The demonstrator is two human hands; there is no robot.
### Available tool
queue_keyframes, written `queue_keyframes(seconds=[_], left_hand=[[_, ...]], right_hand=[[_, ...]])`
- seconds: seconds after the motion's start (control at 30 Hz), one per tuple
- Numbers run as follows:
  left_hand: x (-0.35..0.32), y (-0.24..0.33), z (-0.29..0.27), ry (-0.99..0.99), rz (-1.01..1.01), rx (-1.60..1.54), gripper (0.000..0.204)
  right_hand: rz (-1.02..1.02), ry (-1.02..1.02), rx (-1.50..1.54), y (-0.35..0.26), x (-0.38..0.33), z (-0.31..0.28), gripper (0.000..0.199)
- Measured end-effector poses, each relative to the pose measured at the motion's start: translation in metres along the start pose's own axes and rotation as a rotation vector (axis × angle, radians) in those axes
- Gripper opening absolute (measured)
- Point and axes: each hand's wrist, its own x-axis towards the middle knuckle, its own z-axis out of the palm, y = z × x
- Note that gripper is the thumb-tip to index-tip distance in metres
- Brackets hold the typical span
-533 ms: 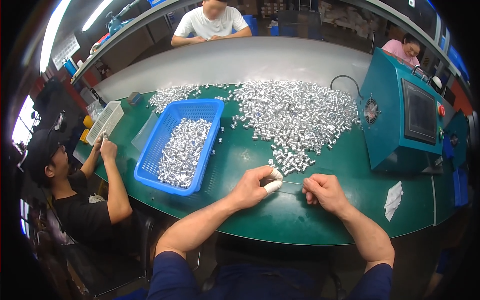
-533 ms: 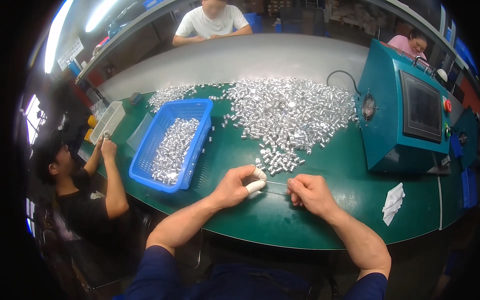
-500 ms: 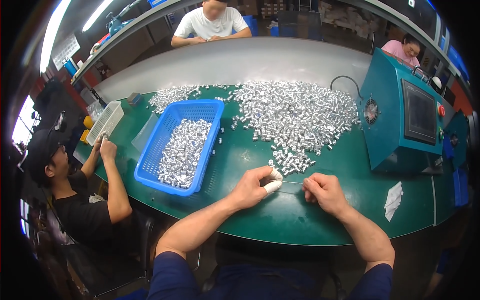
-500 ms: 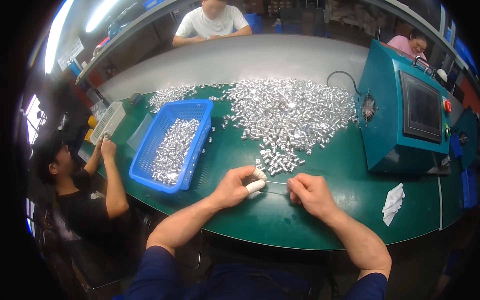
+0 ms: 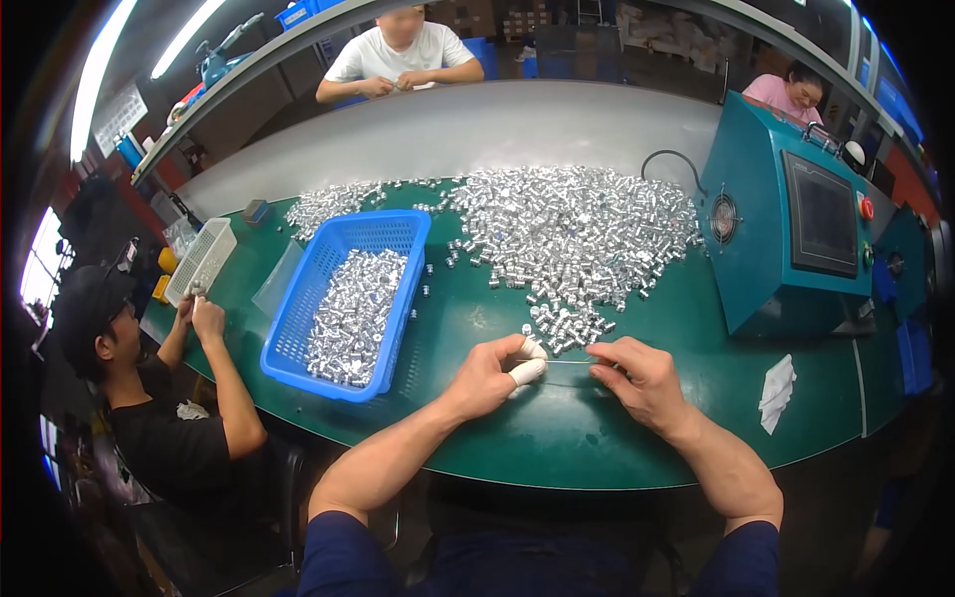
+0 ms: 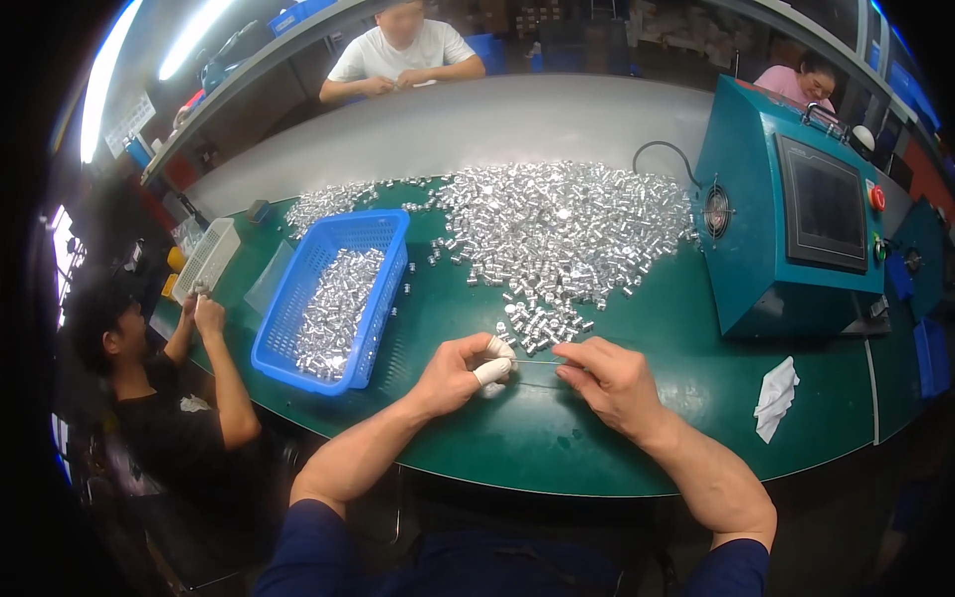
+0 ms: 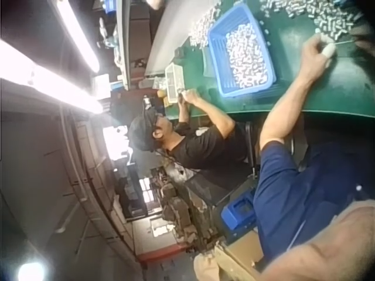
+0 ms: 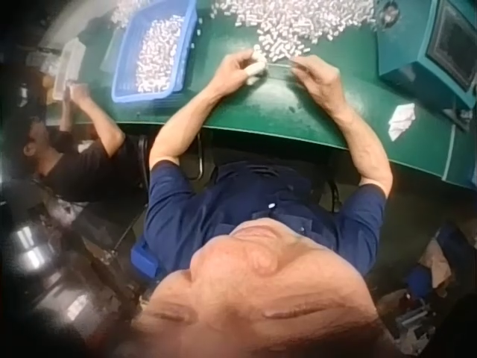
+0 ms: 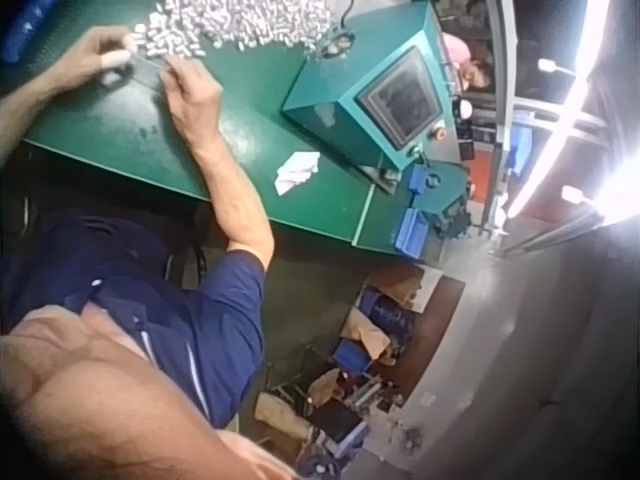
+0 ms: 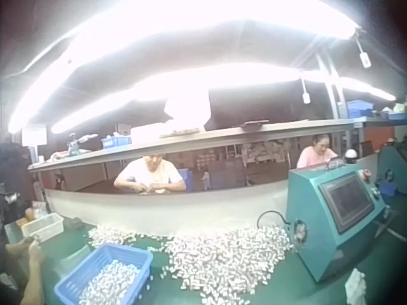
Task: Stringing small silver metal components onto a thin wire or thread at a factory assembly workstation.
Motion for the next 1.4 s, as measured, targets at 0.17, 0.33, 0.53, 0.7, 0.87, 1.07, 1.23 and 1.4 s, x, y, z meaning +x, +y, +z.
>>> queue_keyframes(seconds=[0.17,0.33,0.53,0.7,0.87,1.07,1.23,1.4], left_hand=[[-0.004,0.0,0.0,-0.033,0.011,0.059,0.015],[0.001,-0.004,0.003,0.0,0.175,0.174,0.013],[-0.006,-0.006,-0.002,0.014,0.065,0.025,0.013],[-0.005,0.0,0.001,0.044,0.209,0.235,0.014],[-0.002,-0.001,-0.004,0.01,0.007,-0.01,0.015],[-0.003,-0.002,0.0,-0.019,0.076,0.075,0.014],[-0.001,-0.002,-0.001,-0.018,0.093,0.152,0.014],[-0.001,-0.001,-0.005,-0.04,-0.059,-0.037,0.013]], right_hand=[[0.525,-0.129,0.418,-0.005,-0.001,-0.001,0.018],[0.772,-0.217,0.771,0.014,-0.004,-0.003,0.025],[0.154,-0.16,0.071,0.001,-0.004,-0.002,0.023],[0.686,-0.257,0.623,0.018,-0.009,-0.001,0.018],[0.249,0.012,0.244,-0.004,-0.002,0.006,0.018],[0.531,-0.178,0.412,0.01,-0.005,-0.002,0.02],[0.629,-0.138,0.667,0.003,-0.003,-0.002,0.017],[0.056,-0.036,0.136,-0.001,0.002,-0.005,0.021]])
